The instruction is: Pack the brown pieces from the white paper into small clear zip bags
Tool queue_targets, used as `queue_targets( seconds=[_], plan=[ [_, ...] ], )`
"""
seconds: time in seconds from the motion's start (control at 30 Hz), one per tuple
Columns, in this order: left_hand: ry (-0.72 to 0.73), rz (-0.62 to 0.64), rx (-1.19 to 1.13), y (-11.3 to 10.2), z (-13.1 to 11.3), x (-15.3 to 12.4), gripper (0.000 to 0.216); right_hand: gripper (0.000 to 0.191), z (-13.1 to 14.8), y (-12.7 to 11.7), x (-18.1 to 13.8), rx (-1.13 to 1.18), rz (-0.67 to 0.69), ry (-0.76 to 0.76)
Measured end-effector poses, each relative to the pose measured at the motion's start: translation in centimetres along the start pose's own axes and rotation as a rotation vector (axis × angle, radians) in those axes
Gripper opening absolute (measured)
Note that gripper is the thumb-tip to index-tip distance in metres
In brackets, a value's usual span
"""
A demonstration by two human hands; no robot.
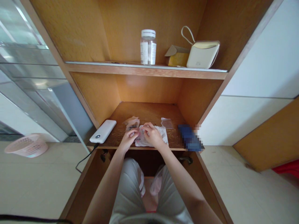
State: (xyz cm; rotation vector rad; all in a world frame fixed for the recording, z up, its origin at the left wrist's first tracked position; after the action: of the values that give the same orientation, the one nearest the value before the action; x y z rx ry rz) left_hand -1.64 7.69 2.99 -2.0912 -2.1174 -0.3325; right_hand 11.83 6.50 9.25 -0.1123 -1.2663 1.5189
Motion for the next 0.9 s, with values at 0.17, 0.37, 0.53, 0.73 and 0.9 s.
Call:
queue_targets(
  seconds=[0.17, 0.37, 0.53, 0.73, 0.9],
  plan=[
    [0.062, 0.017, -0.007, 0.1, -0.5, 0.1, 0.011, 0.021, 0.7, 0.0, -0.2, -0.099, 0.058, 0.021],
    [0.028, 0.009, -0.037, 0.1, -0.2, 0.1, 0.015, 0.022, -0.8, 0.1, -0.1, -0.098, 0.073, 0.139],
    [-0.122, -0.059, -0.182, -0.4, 0.9, -0.1, 0.023, 0.021, -2.4, -0.5, 0.0, 0.056, 0.018, 0.232],
    [-0.232, -0.1, -0.391, -0.4, 1.1, -0.3, 0.028, 0.008, -3.2, -0.9, 0.0, 0.24, 0.014, 0.34],
    [-0.21, -0.128, -0.498, -0.6, 0.8, 0.0, 0.026, 0.011, -3.8, -1.7, 0.2, 0.326, -0.04, 0.338]
  ],
)
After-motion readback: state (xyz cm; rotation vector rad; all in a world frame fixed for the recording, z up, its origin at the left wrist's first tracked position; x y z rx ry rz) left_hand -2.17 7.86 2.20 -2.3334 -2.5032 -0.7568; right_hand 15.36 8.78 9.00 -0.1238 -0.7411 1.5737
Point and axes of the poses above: each hand's wrist, its own x-axis towards the middle knuckle, its own y-axis out of the palm, z = x × y, the point moved 8 cm from there along x, towards the middle knuckle, and after that the axes turned 8 degrees about -x, right-handed, at the moved point
